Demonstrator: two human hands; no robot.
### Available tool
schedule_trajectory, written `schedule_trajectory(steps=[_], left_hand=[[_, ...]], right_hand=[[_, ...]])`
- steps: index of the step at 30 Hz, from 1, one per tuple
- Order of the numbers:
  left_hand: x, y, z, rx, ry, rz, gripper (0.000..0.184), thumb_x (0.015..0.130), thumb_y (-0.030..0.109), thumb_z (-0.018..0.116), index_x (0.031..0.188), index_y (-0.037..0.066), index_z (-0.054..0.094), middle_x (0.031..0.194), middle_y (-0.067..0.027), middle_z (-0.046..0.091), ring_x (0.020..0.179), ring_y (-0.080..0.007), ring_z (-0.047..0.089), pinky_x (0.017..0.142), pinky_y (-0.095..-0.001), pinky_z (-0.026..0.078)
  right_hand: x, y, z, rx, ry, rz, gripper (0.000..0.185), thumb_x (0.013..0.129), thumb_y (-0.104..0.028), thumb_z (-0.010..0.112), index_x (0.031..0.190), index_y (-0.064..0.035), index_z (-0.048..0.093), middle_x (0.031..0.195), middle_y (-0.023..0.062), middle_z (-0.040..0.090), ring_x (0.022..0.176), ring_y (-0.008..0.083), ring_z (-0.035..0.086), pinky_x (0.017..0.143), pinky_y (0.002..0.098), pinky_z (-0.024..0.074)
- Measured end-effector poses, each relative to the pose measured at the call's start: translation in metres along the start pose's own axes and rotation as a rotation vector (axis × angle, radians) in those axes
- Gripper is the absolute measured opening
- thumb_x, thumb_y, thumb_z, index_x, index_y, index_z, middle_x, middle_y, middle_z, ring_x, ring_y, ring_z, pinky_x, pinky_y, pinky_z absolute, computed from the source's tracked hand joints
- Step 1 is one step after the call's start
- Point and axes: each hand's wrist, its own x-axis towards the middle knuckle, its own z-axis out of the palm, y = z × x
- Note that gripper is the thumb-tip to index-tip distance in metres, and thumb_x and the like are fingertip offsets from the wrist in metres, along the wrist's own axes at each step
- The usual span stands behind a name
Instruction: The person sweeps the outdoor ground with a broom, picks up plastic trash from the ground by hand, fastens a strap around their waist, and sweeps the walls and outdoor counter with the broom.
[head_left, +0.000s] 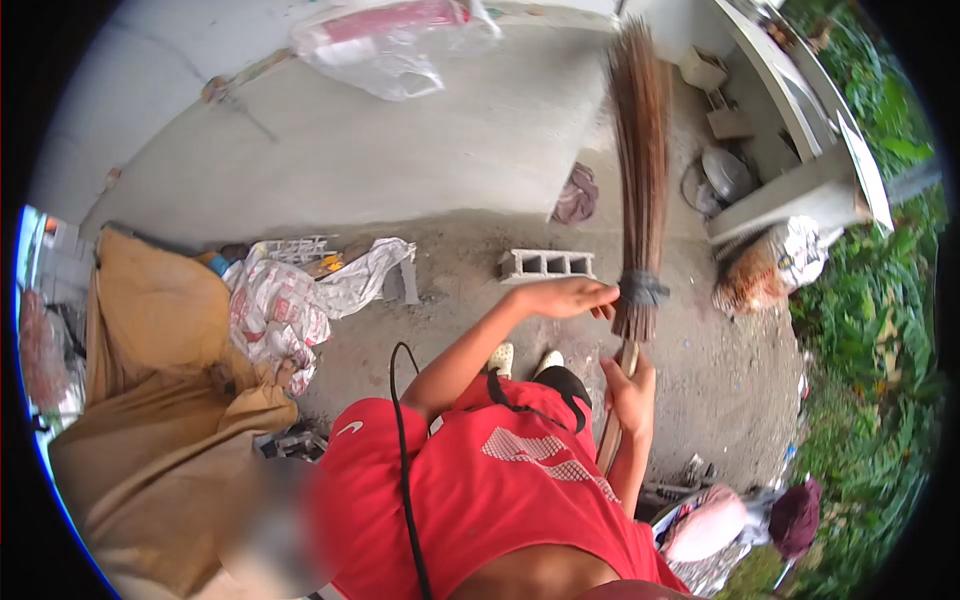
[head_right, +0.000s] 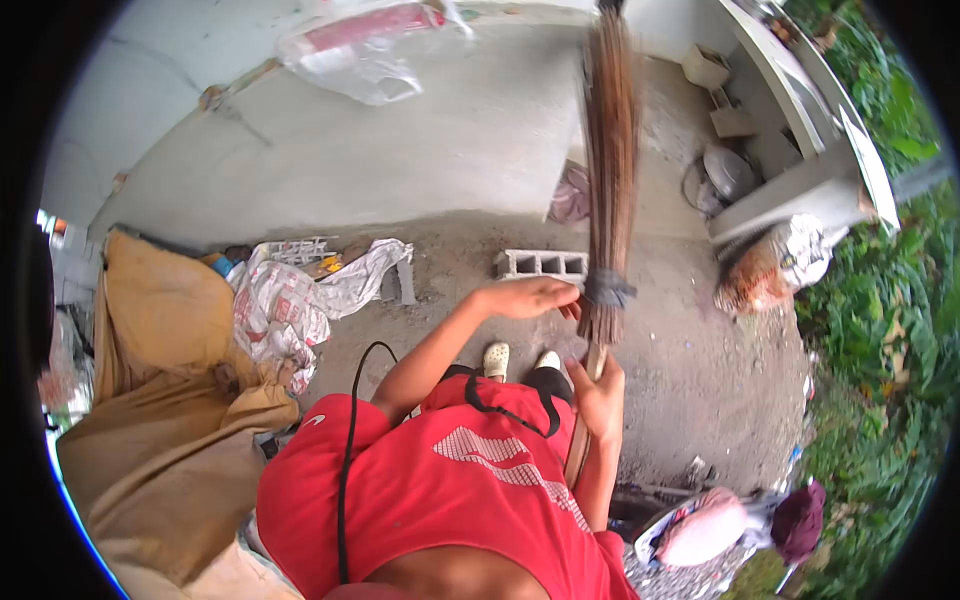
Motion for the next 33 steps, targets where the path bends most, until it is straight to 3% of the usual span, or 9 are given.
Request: schedule_trajectory(steps=[3,7,8,10,14,17,24,27,33], left_hand=[[-0.023,0.009,-0.087,0.013,0.423,0.009,0.044,0.088,0.044,0.046,0.103,0.005,0.058,0.094,-0.0041,0.062,0.086,-0.0113,0.056,0.077,-0.0276,0.044],[-0.021,0.035,-0.246,0.549,1.559,0.523,0.024,0.075,0.014,0.064,0.096,0.003,0.057,0.091,-0.0084,0.06,0.088,-0.0189,0.055,0.081,-0.031,0.042],[-0.021,0.062,-0.272,0.574,1.704,0.568,0.031,0.072,0.019,0.065,0.097,0.004,0.055,0.101,-0.0128,0.055,0.097,-0.0277,0.051,0.083,-0.0383,0.04],[-0.007,0.102,-0.308,0.887,1.927,0.357,0.043,0.069,0.029,0.069,0.106,0.011,0.054,0.117,-0.0106,0.048,0.111,-0.0302,0.042,0.09,-0.047,0.033],[0.024,0.107,-0.376,1.509,1.781,0.181,0.057,0.067,0.045,0.068,0.118,0.025,0.051,0.127,-0.0071,0.042,0.12,-0.0308,0.033,0.097,-0.055,0.016],[0.026,0.096,-0.402,1.668,1.583,0.042,0.052,0.069,0.045,0.065,0.116,0.026,0.053,0.125,-0.0042,0.045,0.12,-0.0283,0.034,0.097,-0.0552,0.017],[0.008,0.097,-0.406,1.617,1.496,0.205,0.039,0.073,0.035,0.064,0.109,0.023,0.056,0.113,0.0009,0.052,0.112,-0.0231,0.041,0.094,-0.049,0.023],[-0.003,0.124,-0.383,1.49,1.432,0.327,0.023,0.073,0.029,0.062,0.086,0.012,0.06,0.101,-0.0053,0.054,0.104,-0.0251,0.043,0.086,-0.0492,0.031],[-0.005,0.12,-0.405,1.489,1.409,0.288,0.024,0.069,0.028,0.063,0.088,0.013,0.06,0.097,-0.0039,0.053,0.102,-0.0251,0.044,0.088,-0.046,0.03]], right_hand=[[-0.007,0.006,-0.007,-0.038,0.014,0.016,0.02,0.078,-0.012,0.063,0.074,-0.0032,0.045,0.053,0.0008,0.045,0.034,0.0079,0.039,0.031,0.0245,0.0304],[-0.011,0.021,-0.036,-0.122,0.047,-0.02,0.019,0.077,-0.009,0.062,0.073,-0.0048,0.044,0.051,-0.0003,0.043,0.033,0.0079,0.04,0.03,0.0231,0.0304],[-0.012,0.015,-0.043,-0.113,0.013,0.018,0.018,0.078,-0.009,0.062,0.074,-0.0043,0.045,0.051,-0.0005,0.043,0.035,0.0077,0.04,0.031,0.0231,0.0312],[-0.005,0.009,-0.053,-0.139,-0.062,0.027,0.017,0.076,-0.009,0.064,0.075,-0.0026,0.048,0.052,-0.0006,0.045,0.038,0.0071,0.042,0.034,0.0236,0.0323],[0.022,0.003,-0.058,-0.202,-0.129,0.02,0.016,0.075,-0.009,0.065,0.077,0.0,0.052,0.053,0.001,0.048,0.041,0.0073,0.043,0.037,0.0258,0.034],[0.043,0.007,-0.055,-0.215,-0.15,-0.047,0.016,0.075,-0.009,0.065,0.077,0.0001,0.052,0.054,0.0015,0.049,0.042,0.0076,0.043,0.037,0.0261,0.035],[0.06,-0.009,-0.04,-0.212,-0.201,0.022,0.016,0.077,-0.008,0.063,0.076,-0.0016,0.049,0.055,0.0003,0.047,0.04,0.0069,0.043,0.035,0.0228,0.0335],[0.064,-0.009,-0.033,-0.22,-0.21,0.026,0.015,0.077,-0.007,0.063,0.077,-0.0014,0.049,0.055,0.0002,0.047,0.04,0.0069,0.042,0.034,0.0228,0.033],[0.057,-0.008,-0.013,-0.137,-0.182,0.097,0.018,0.075,-0.009,0.066,0.08,0.0,0.051,0.055,0.0015,0.05,0.041,0.0074,0.045,0.036,0.0237,0.0355]])
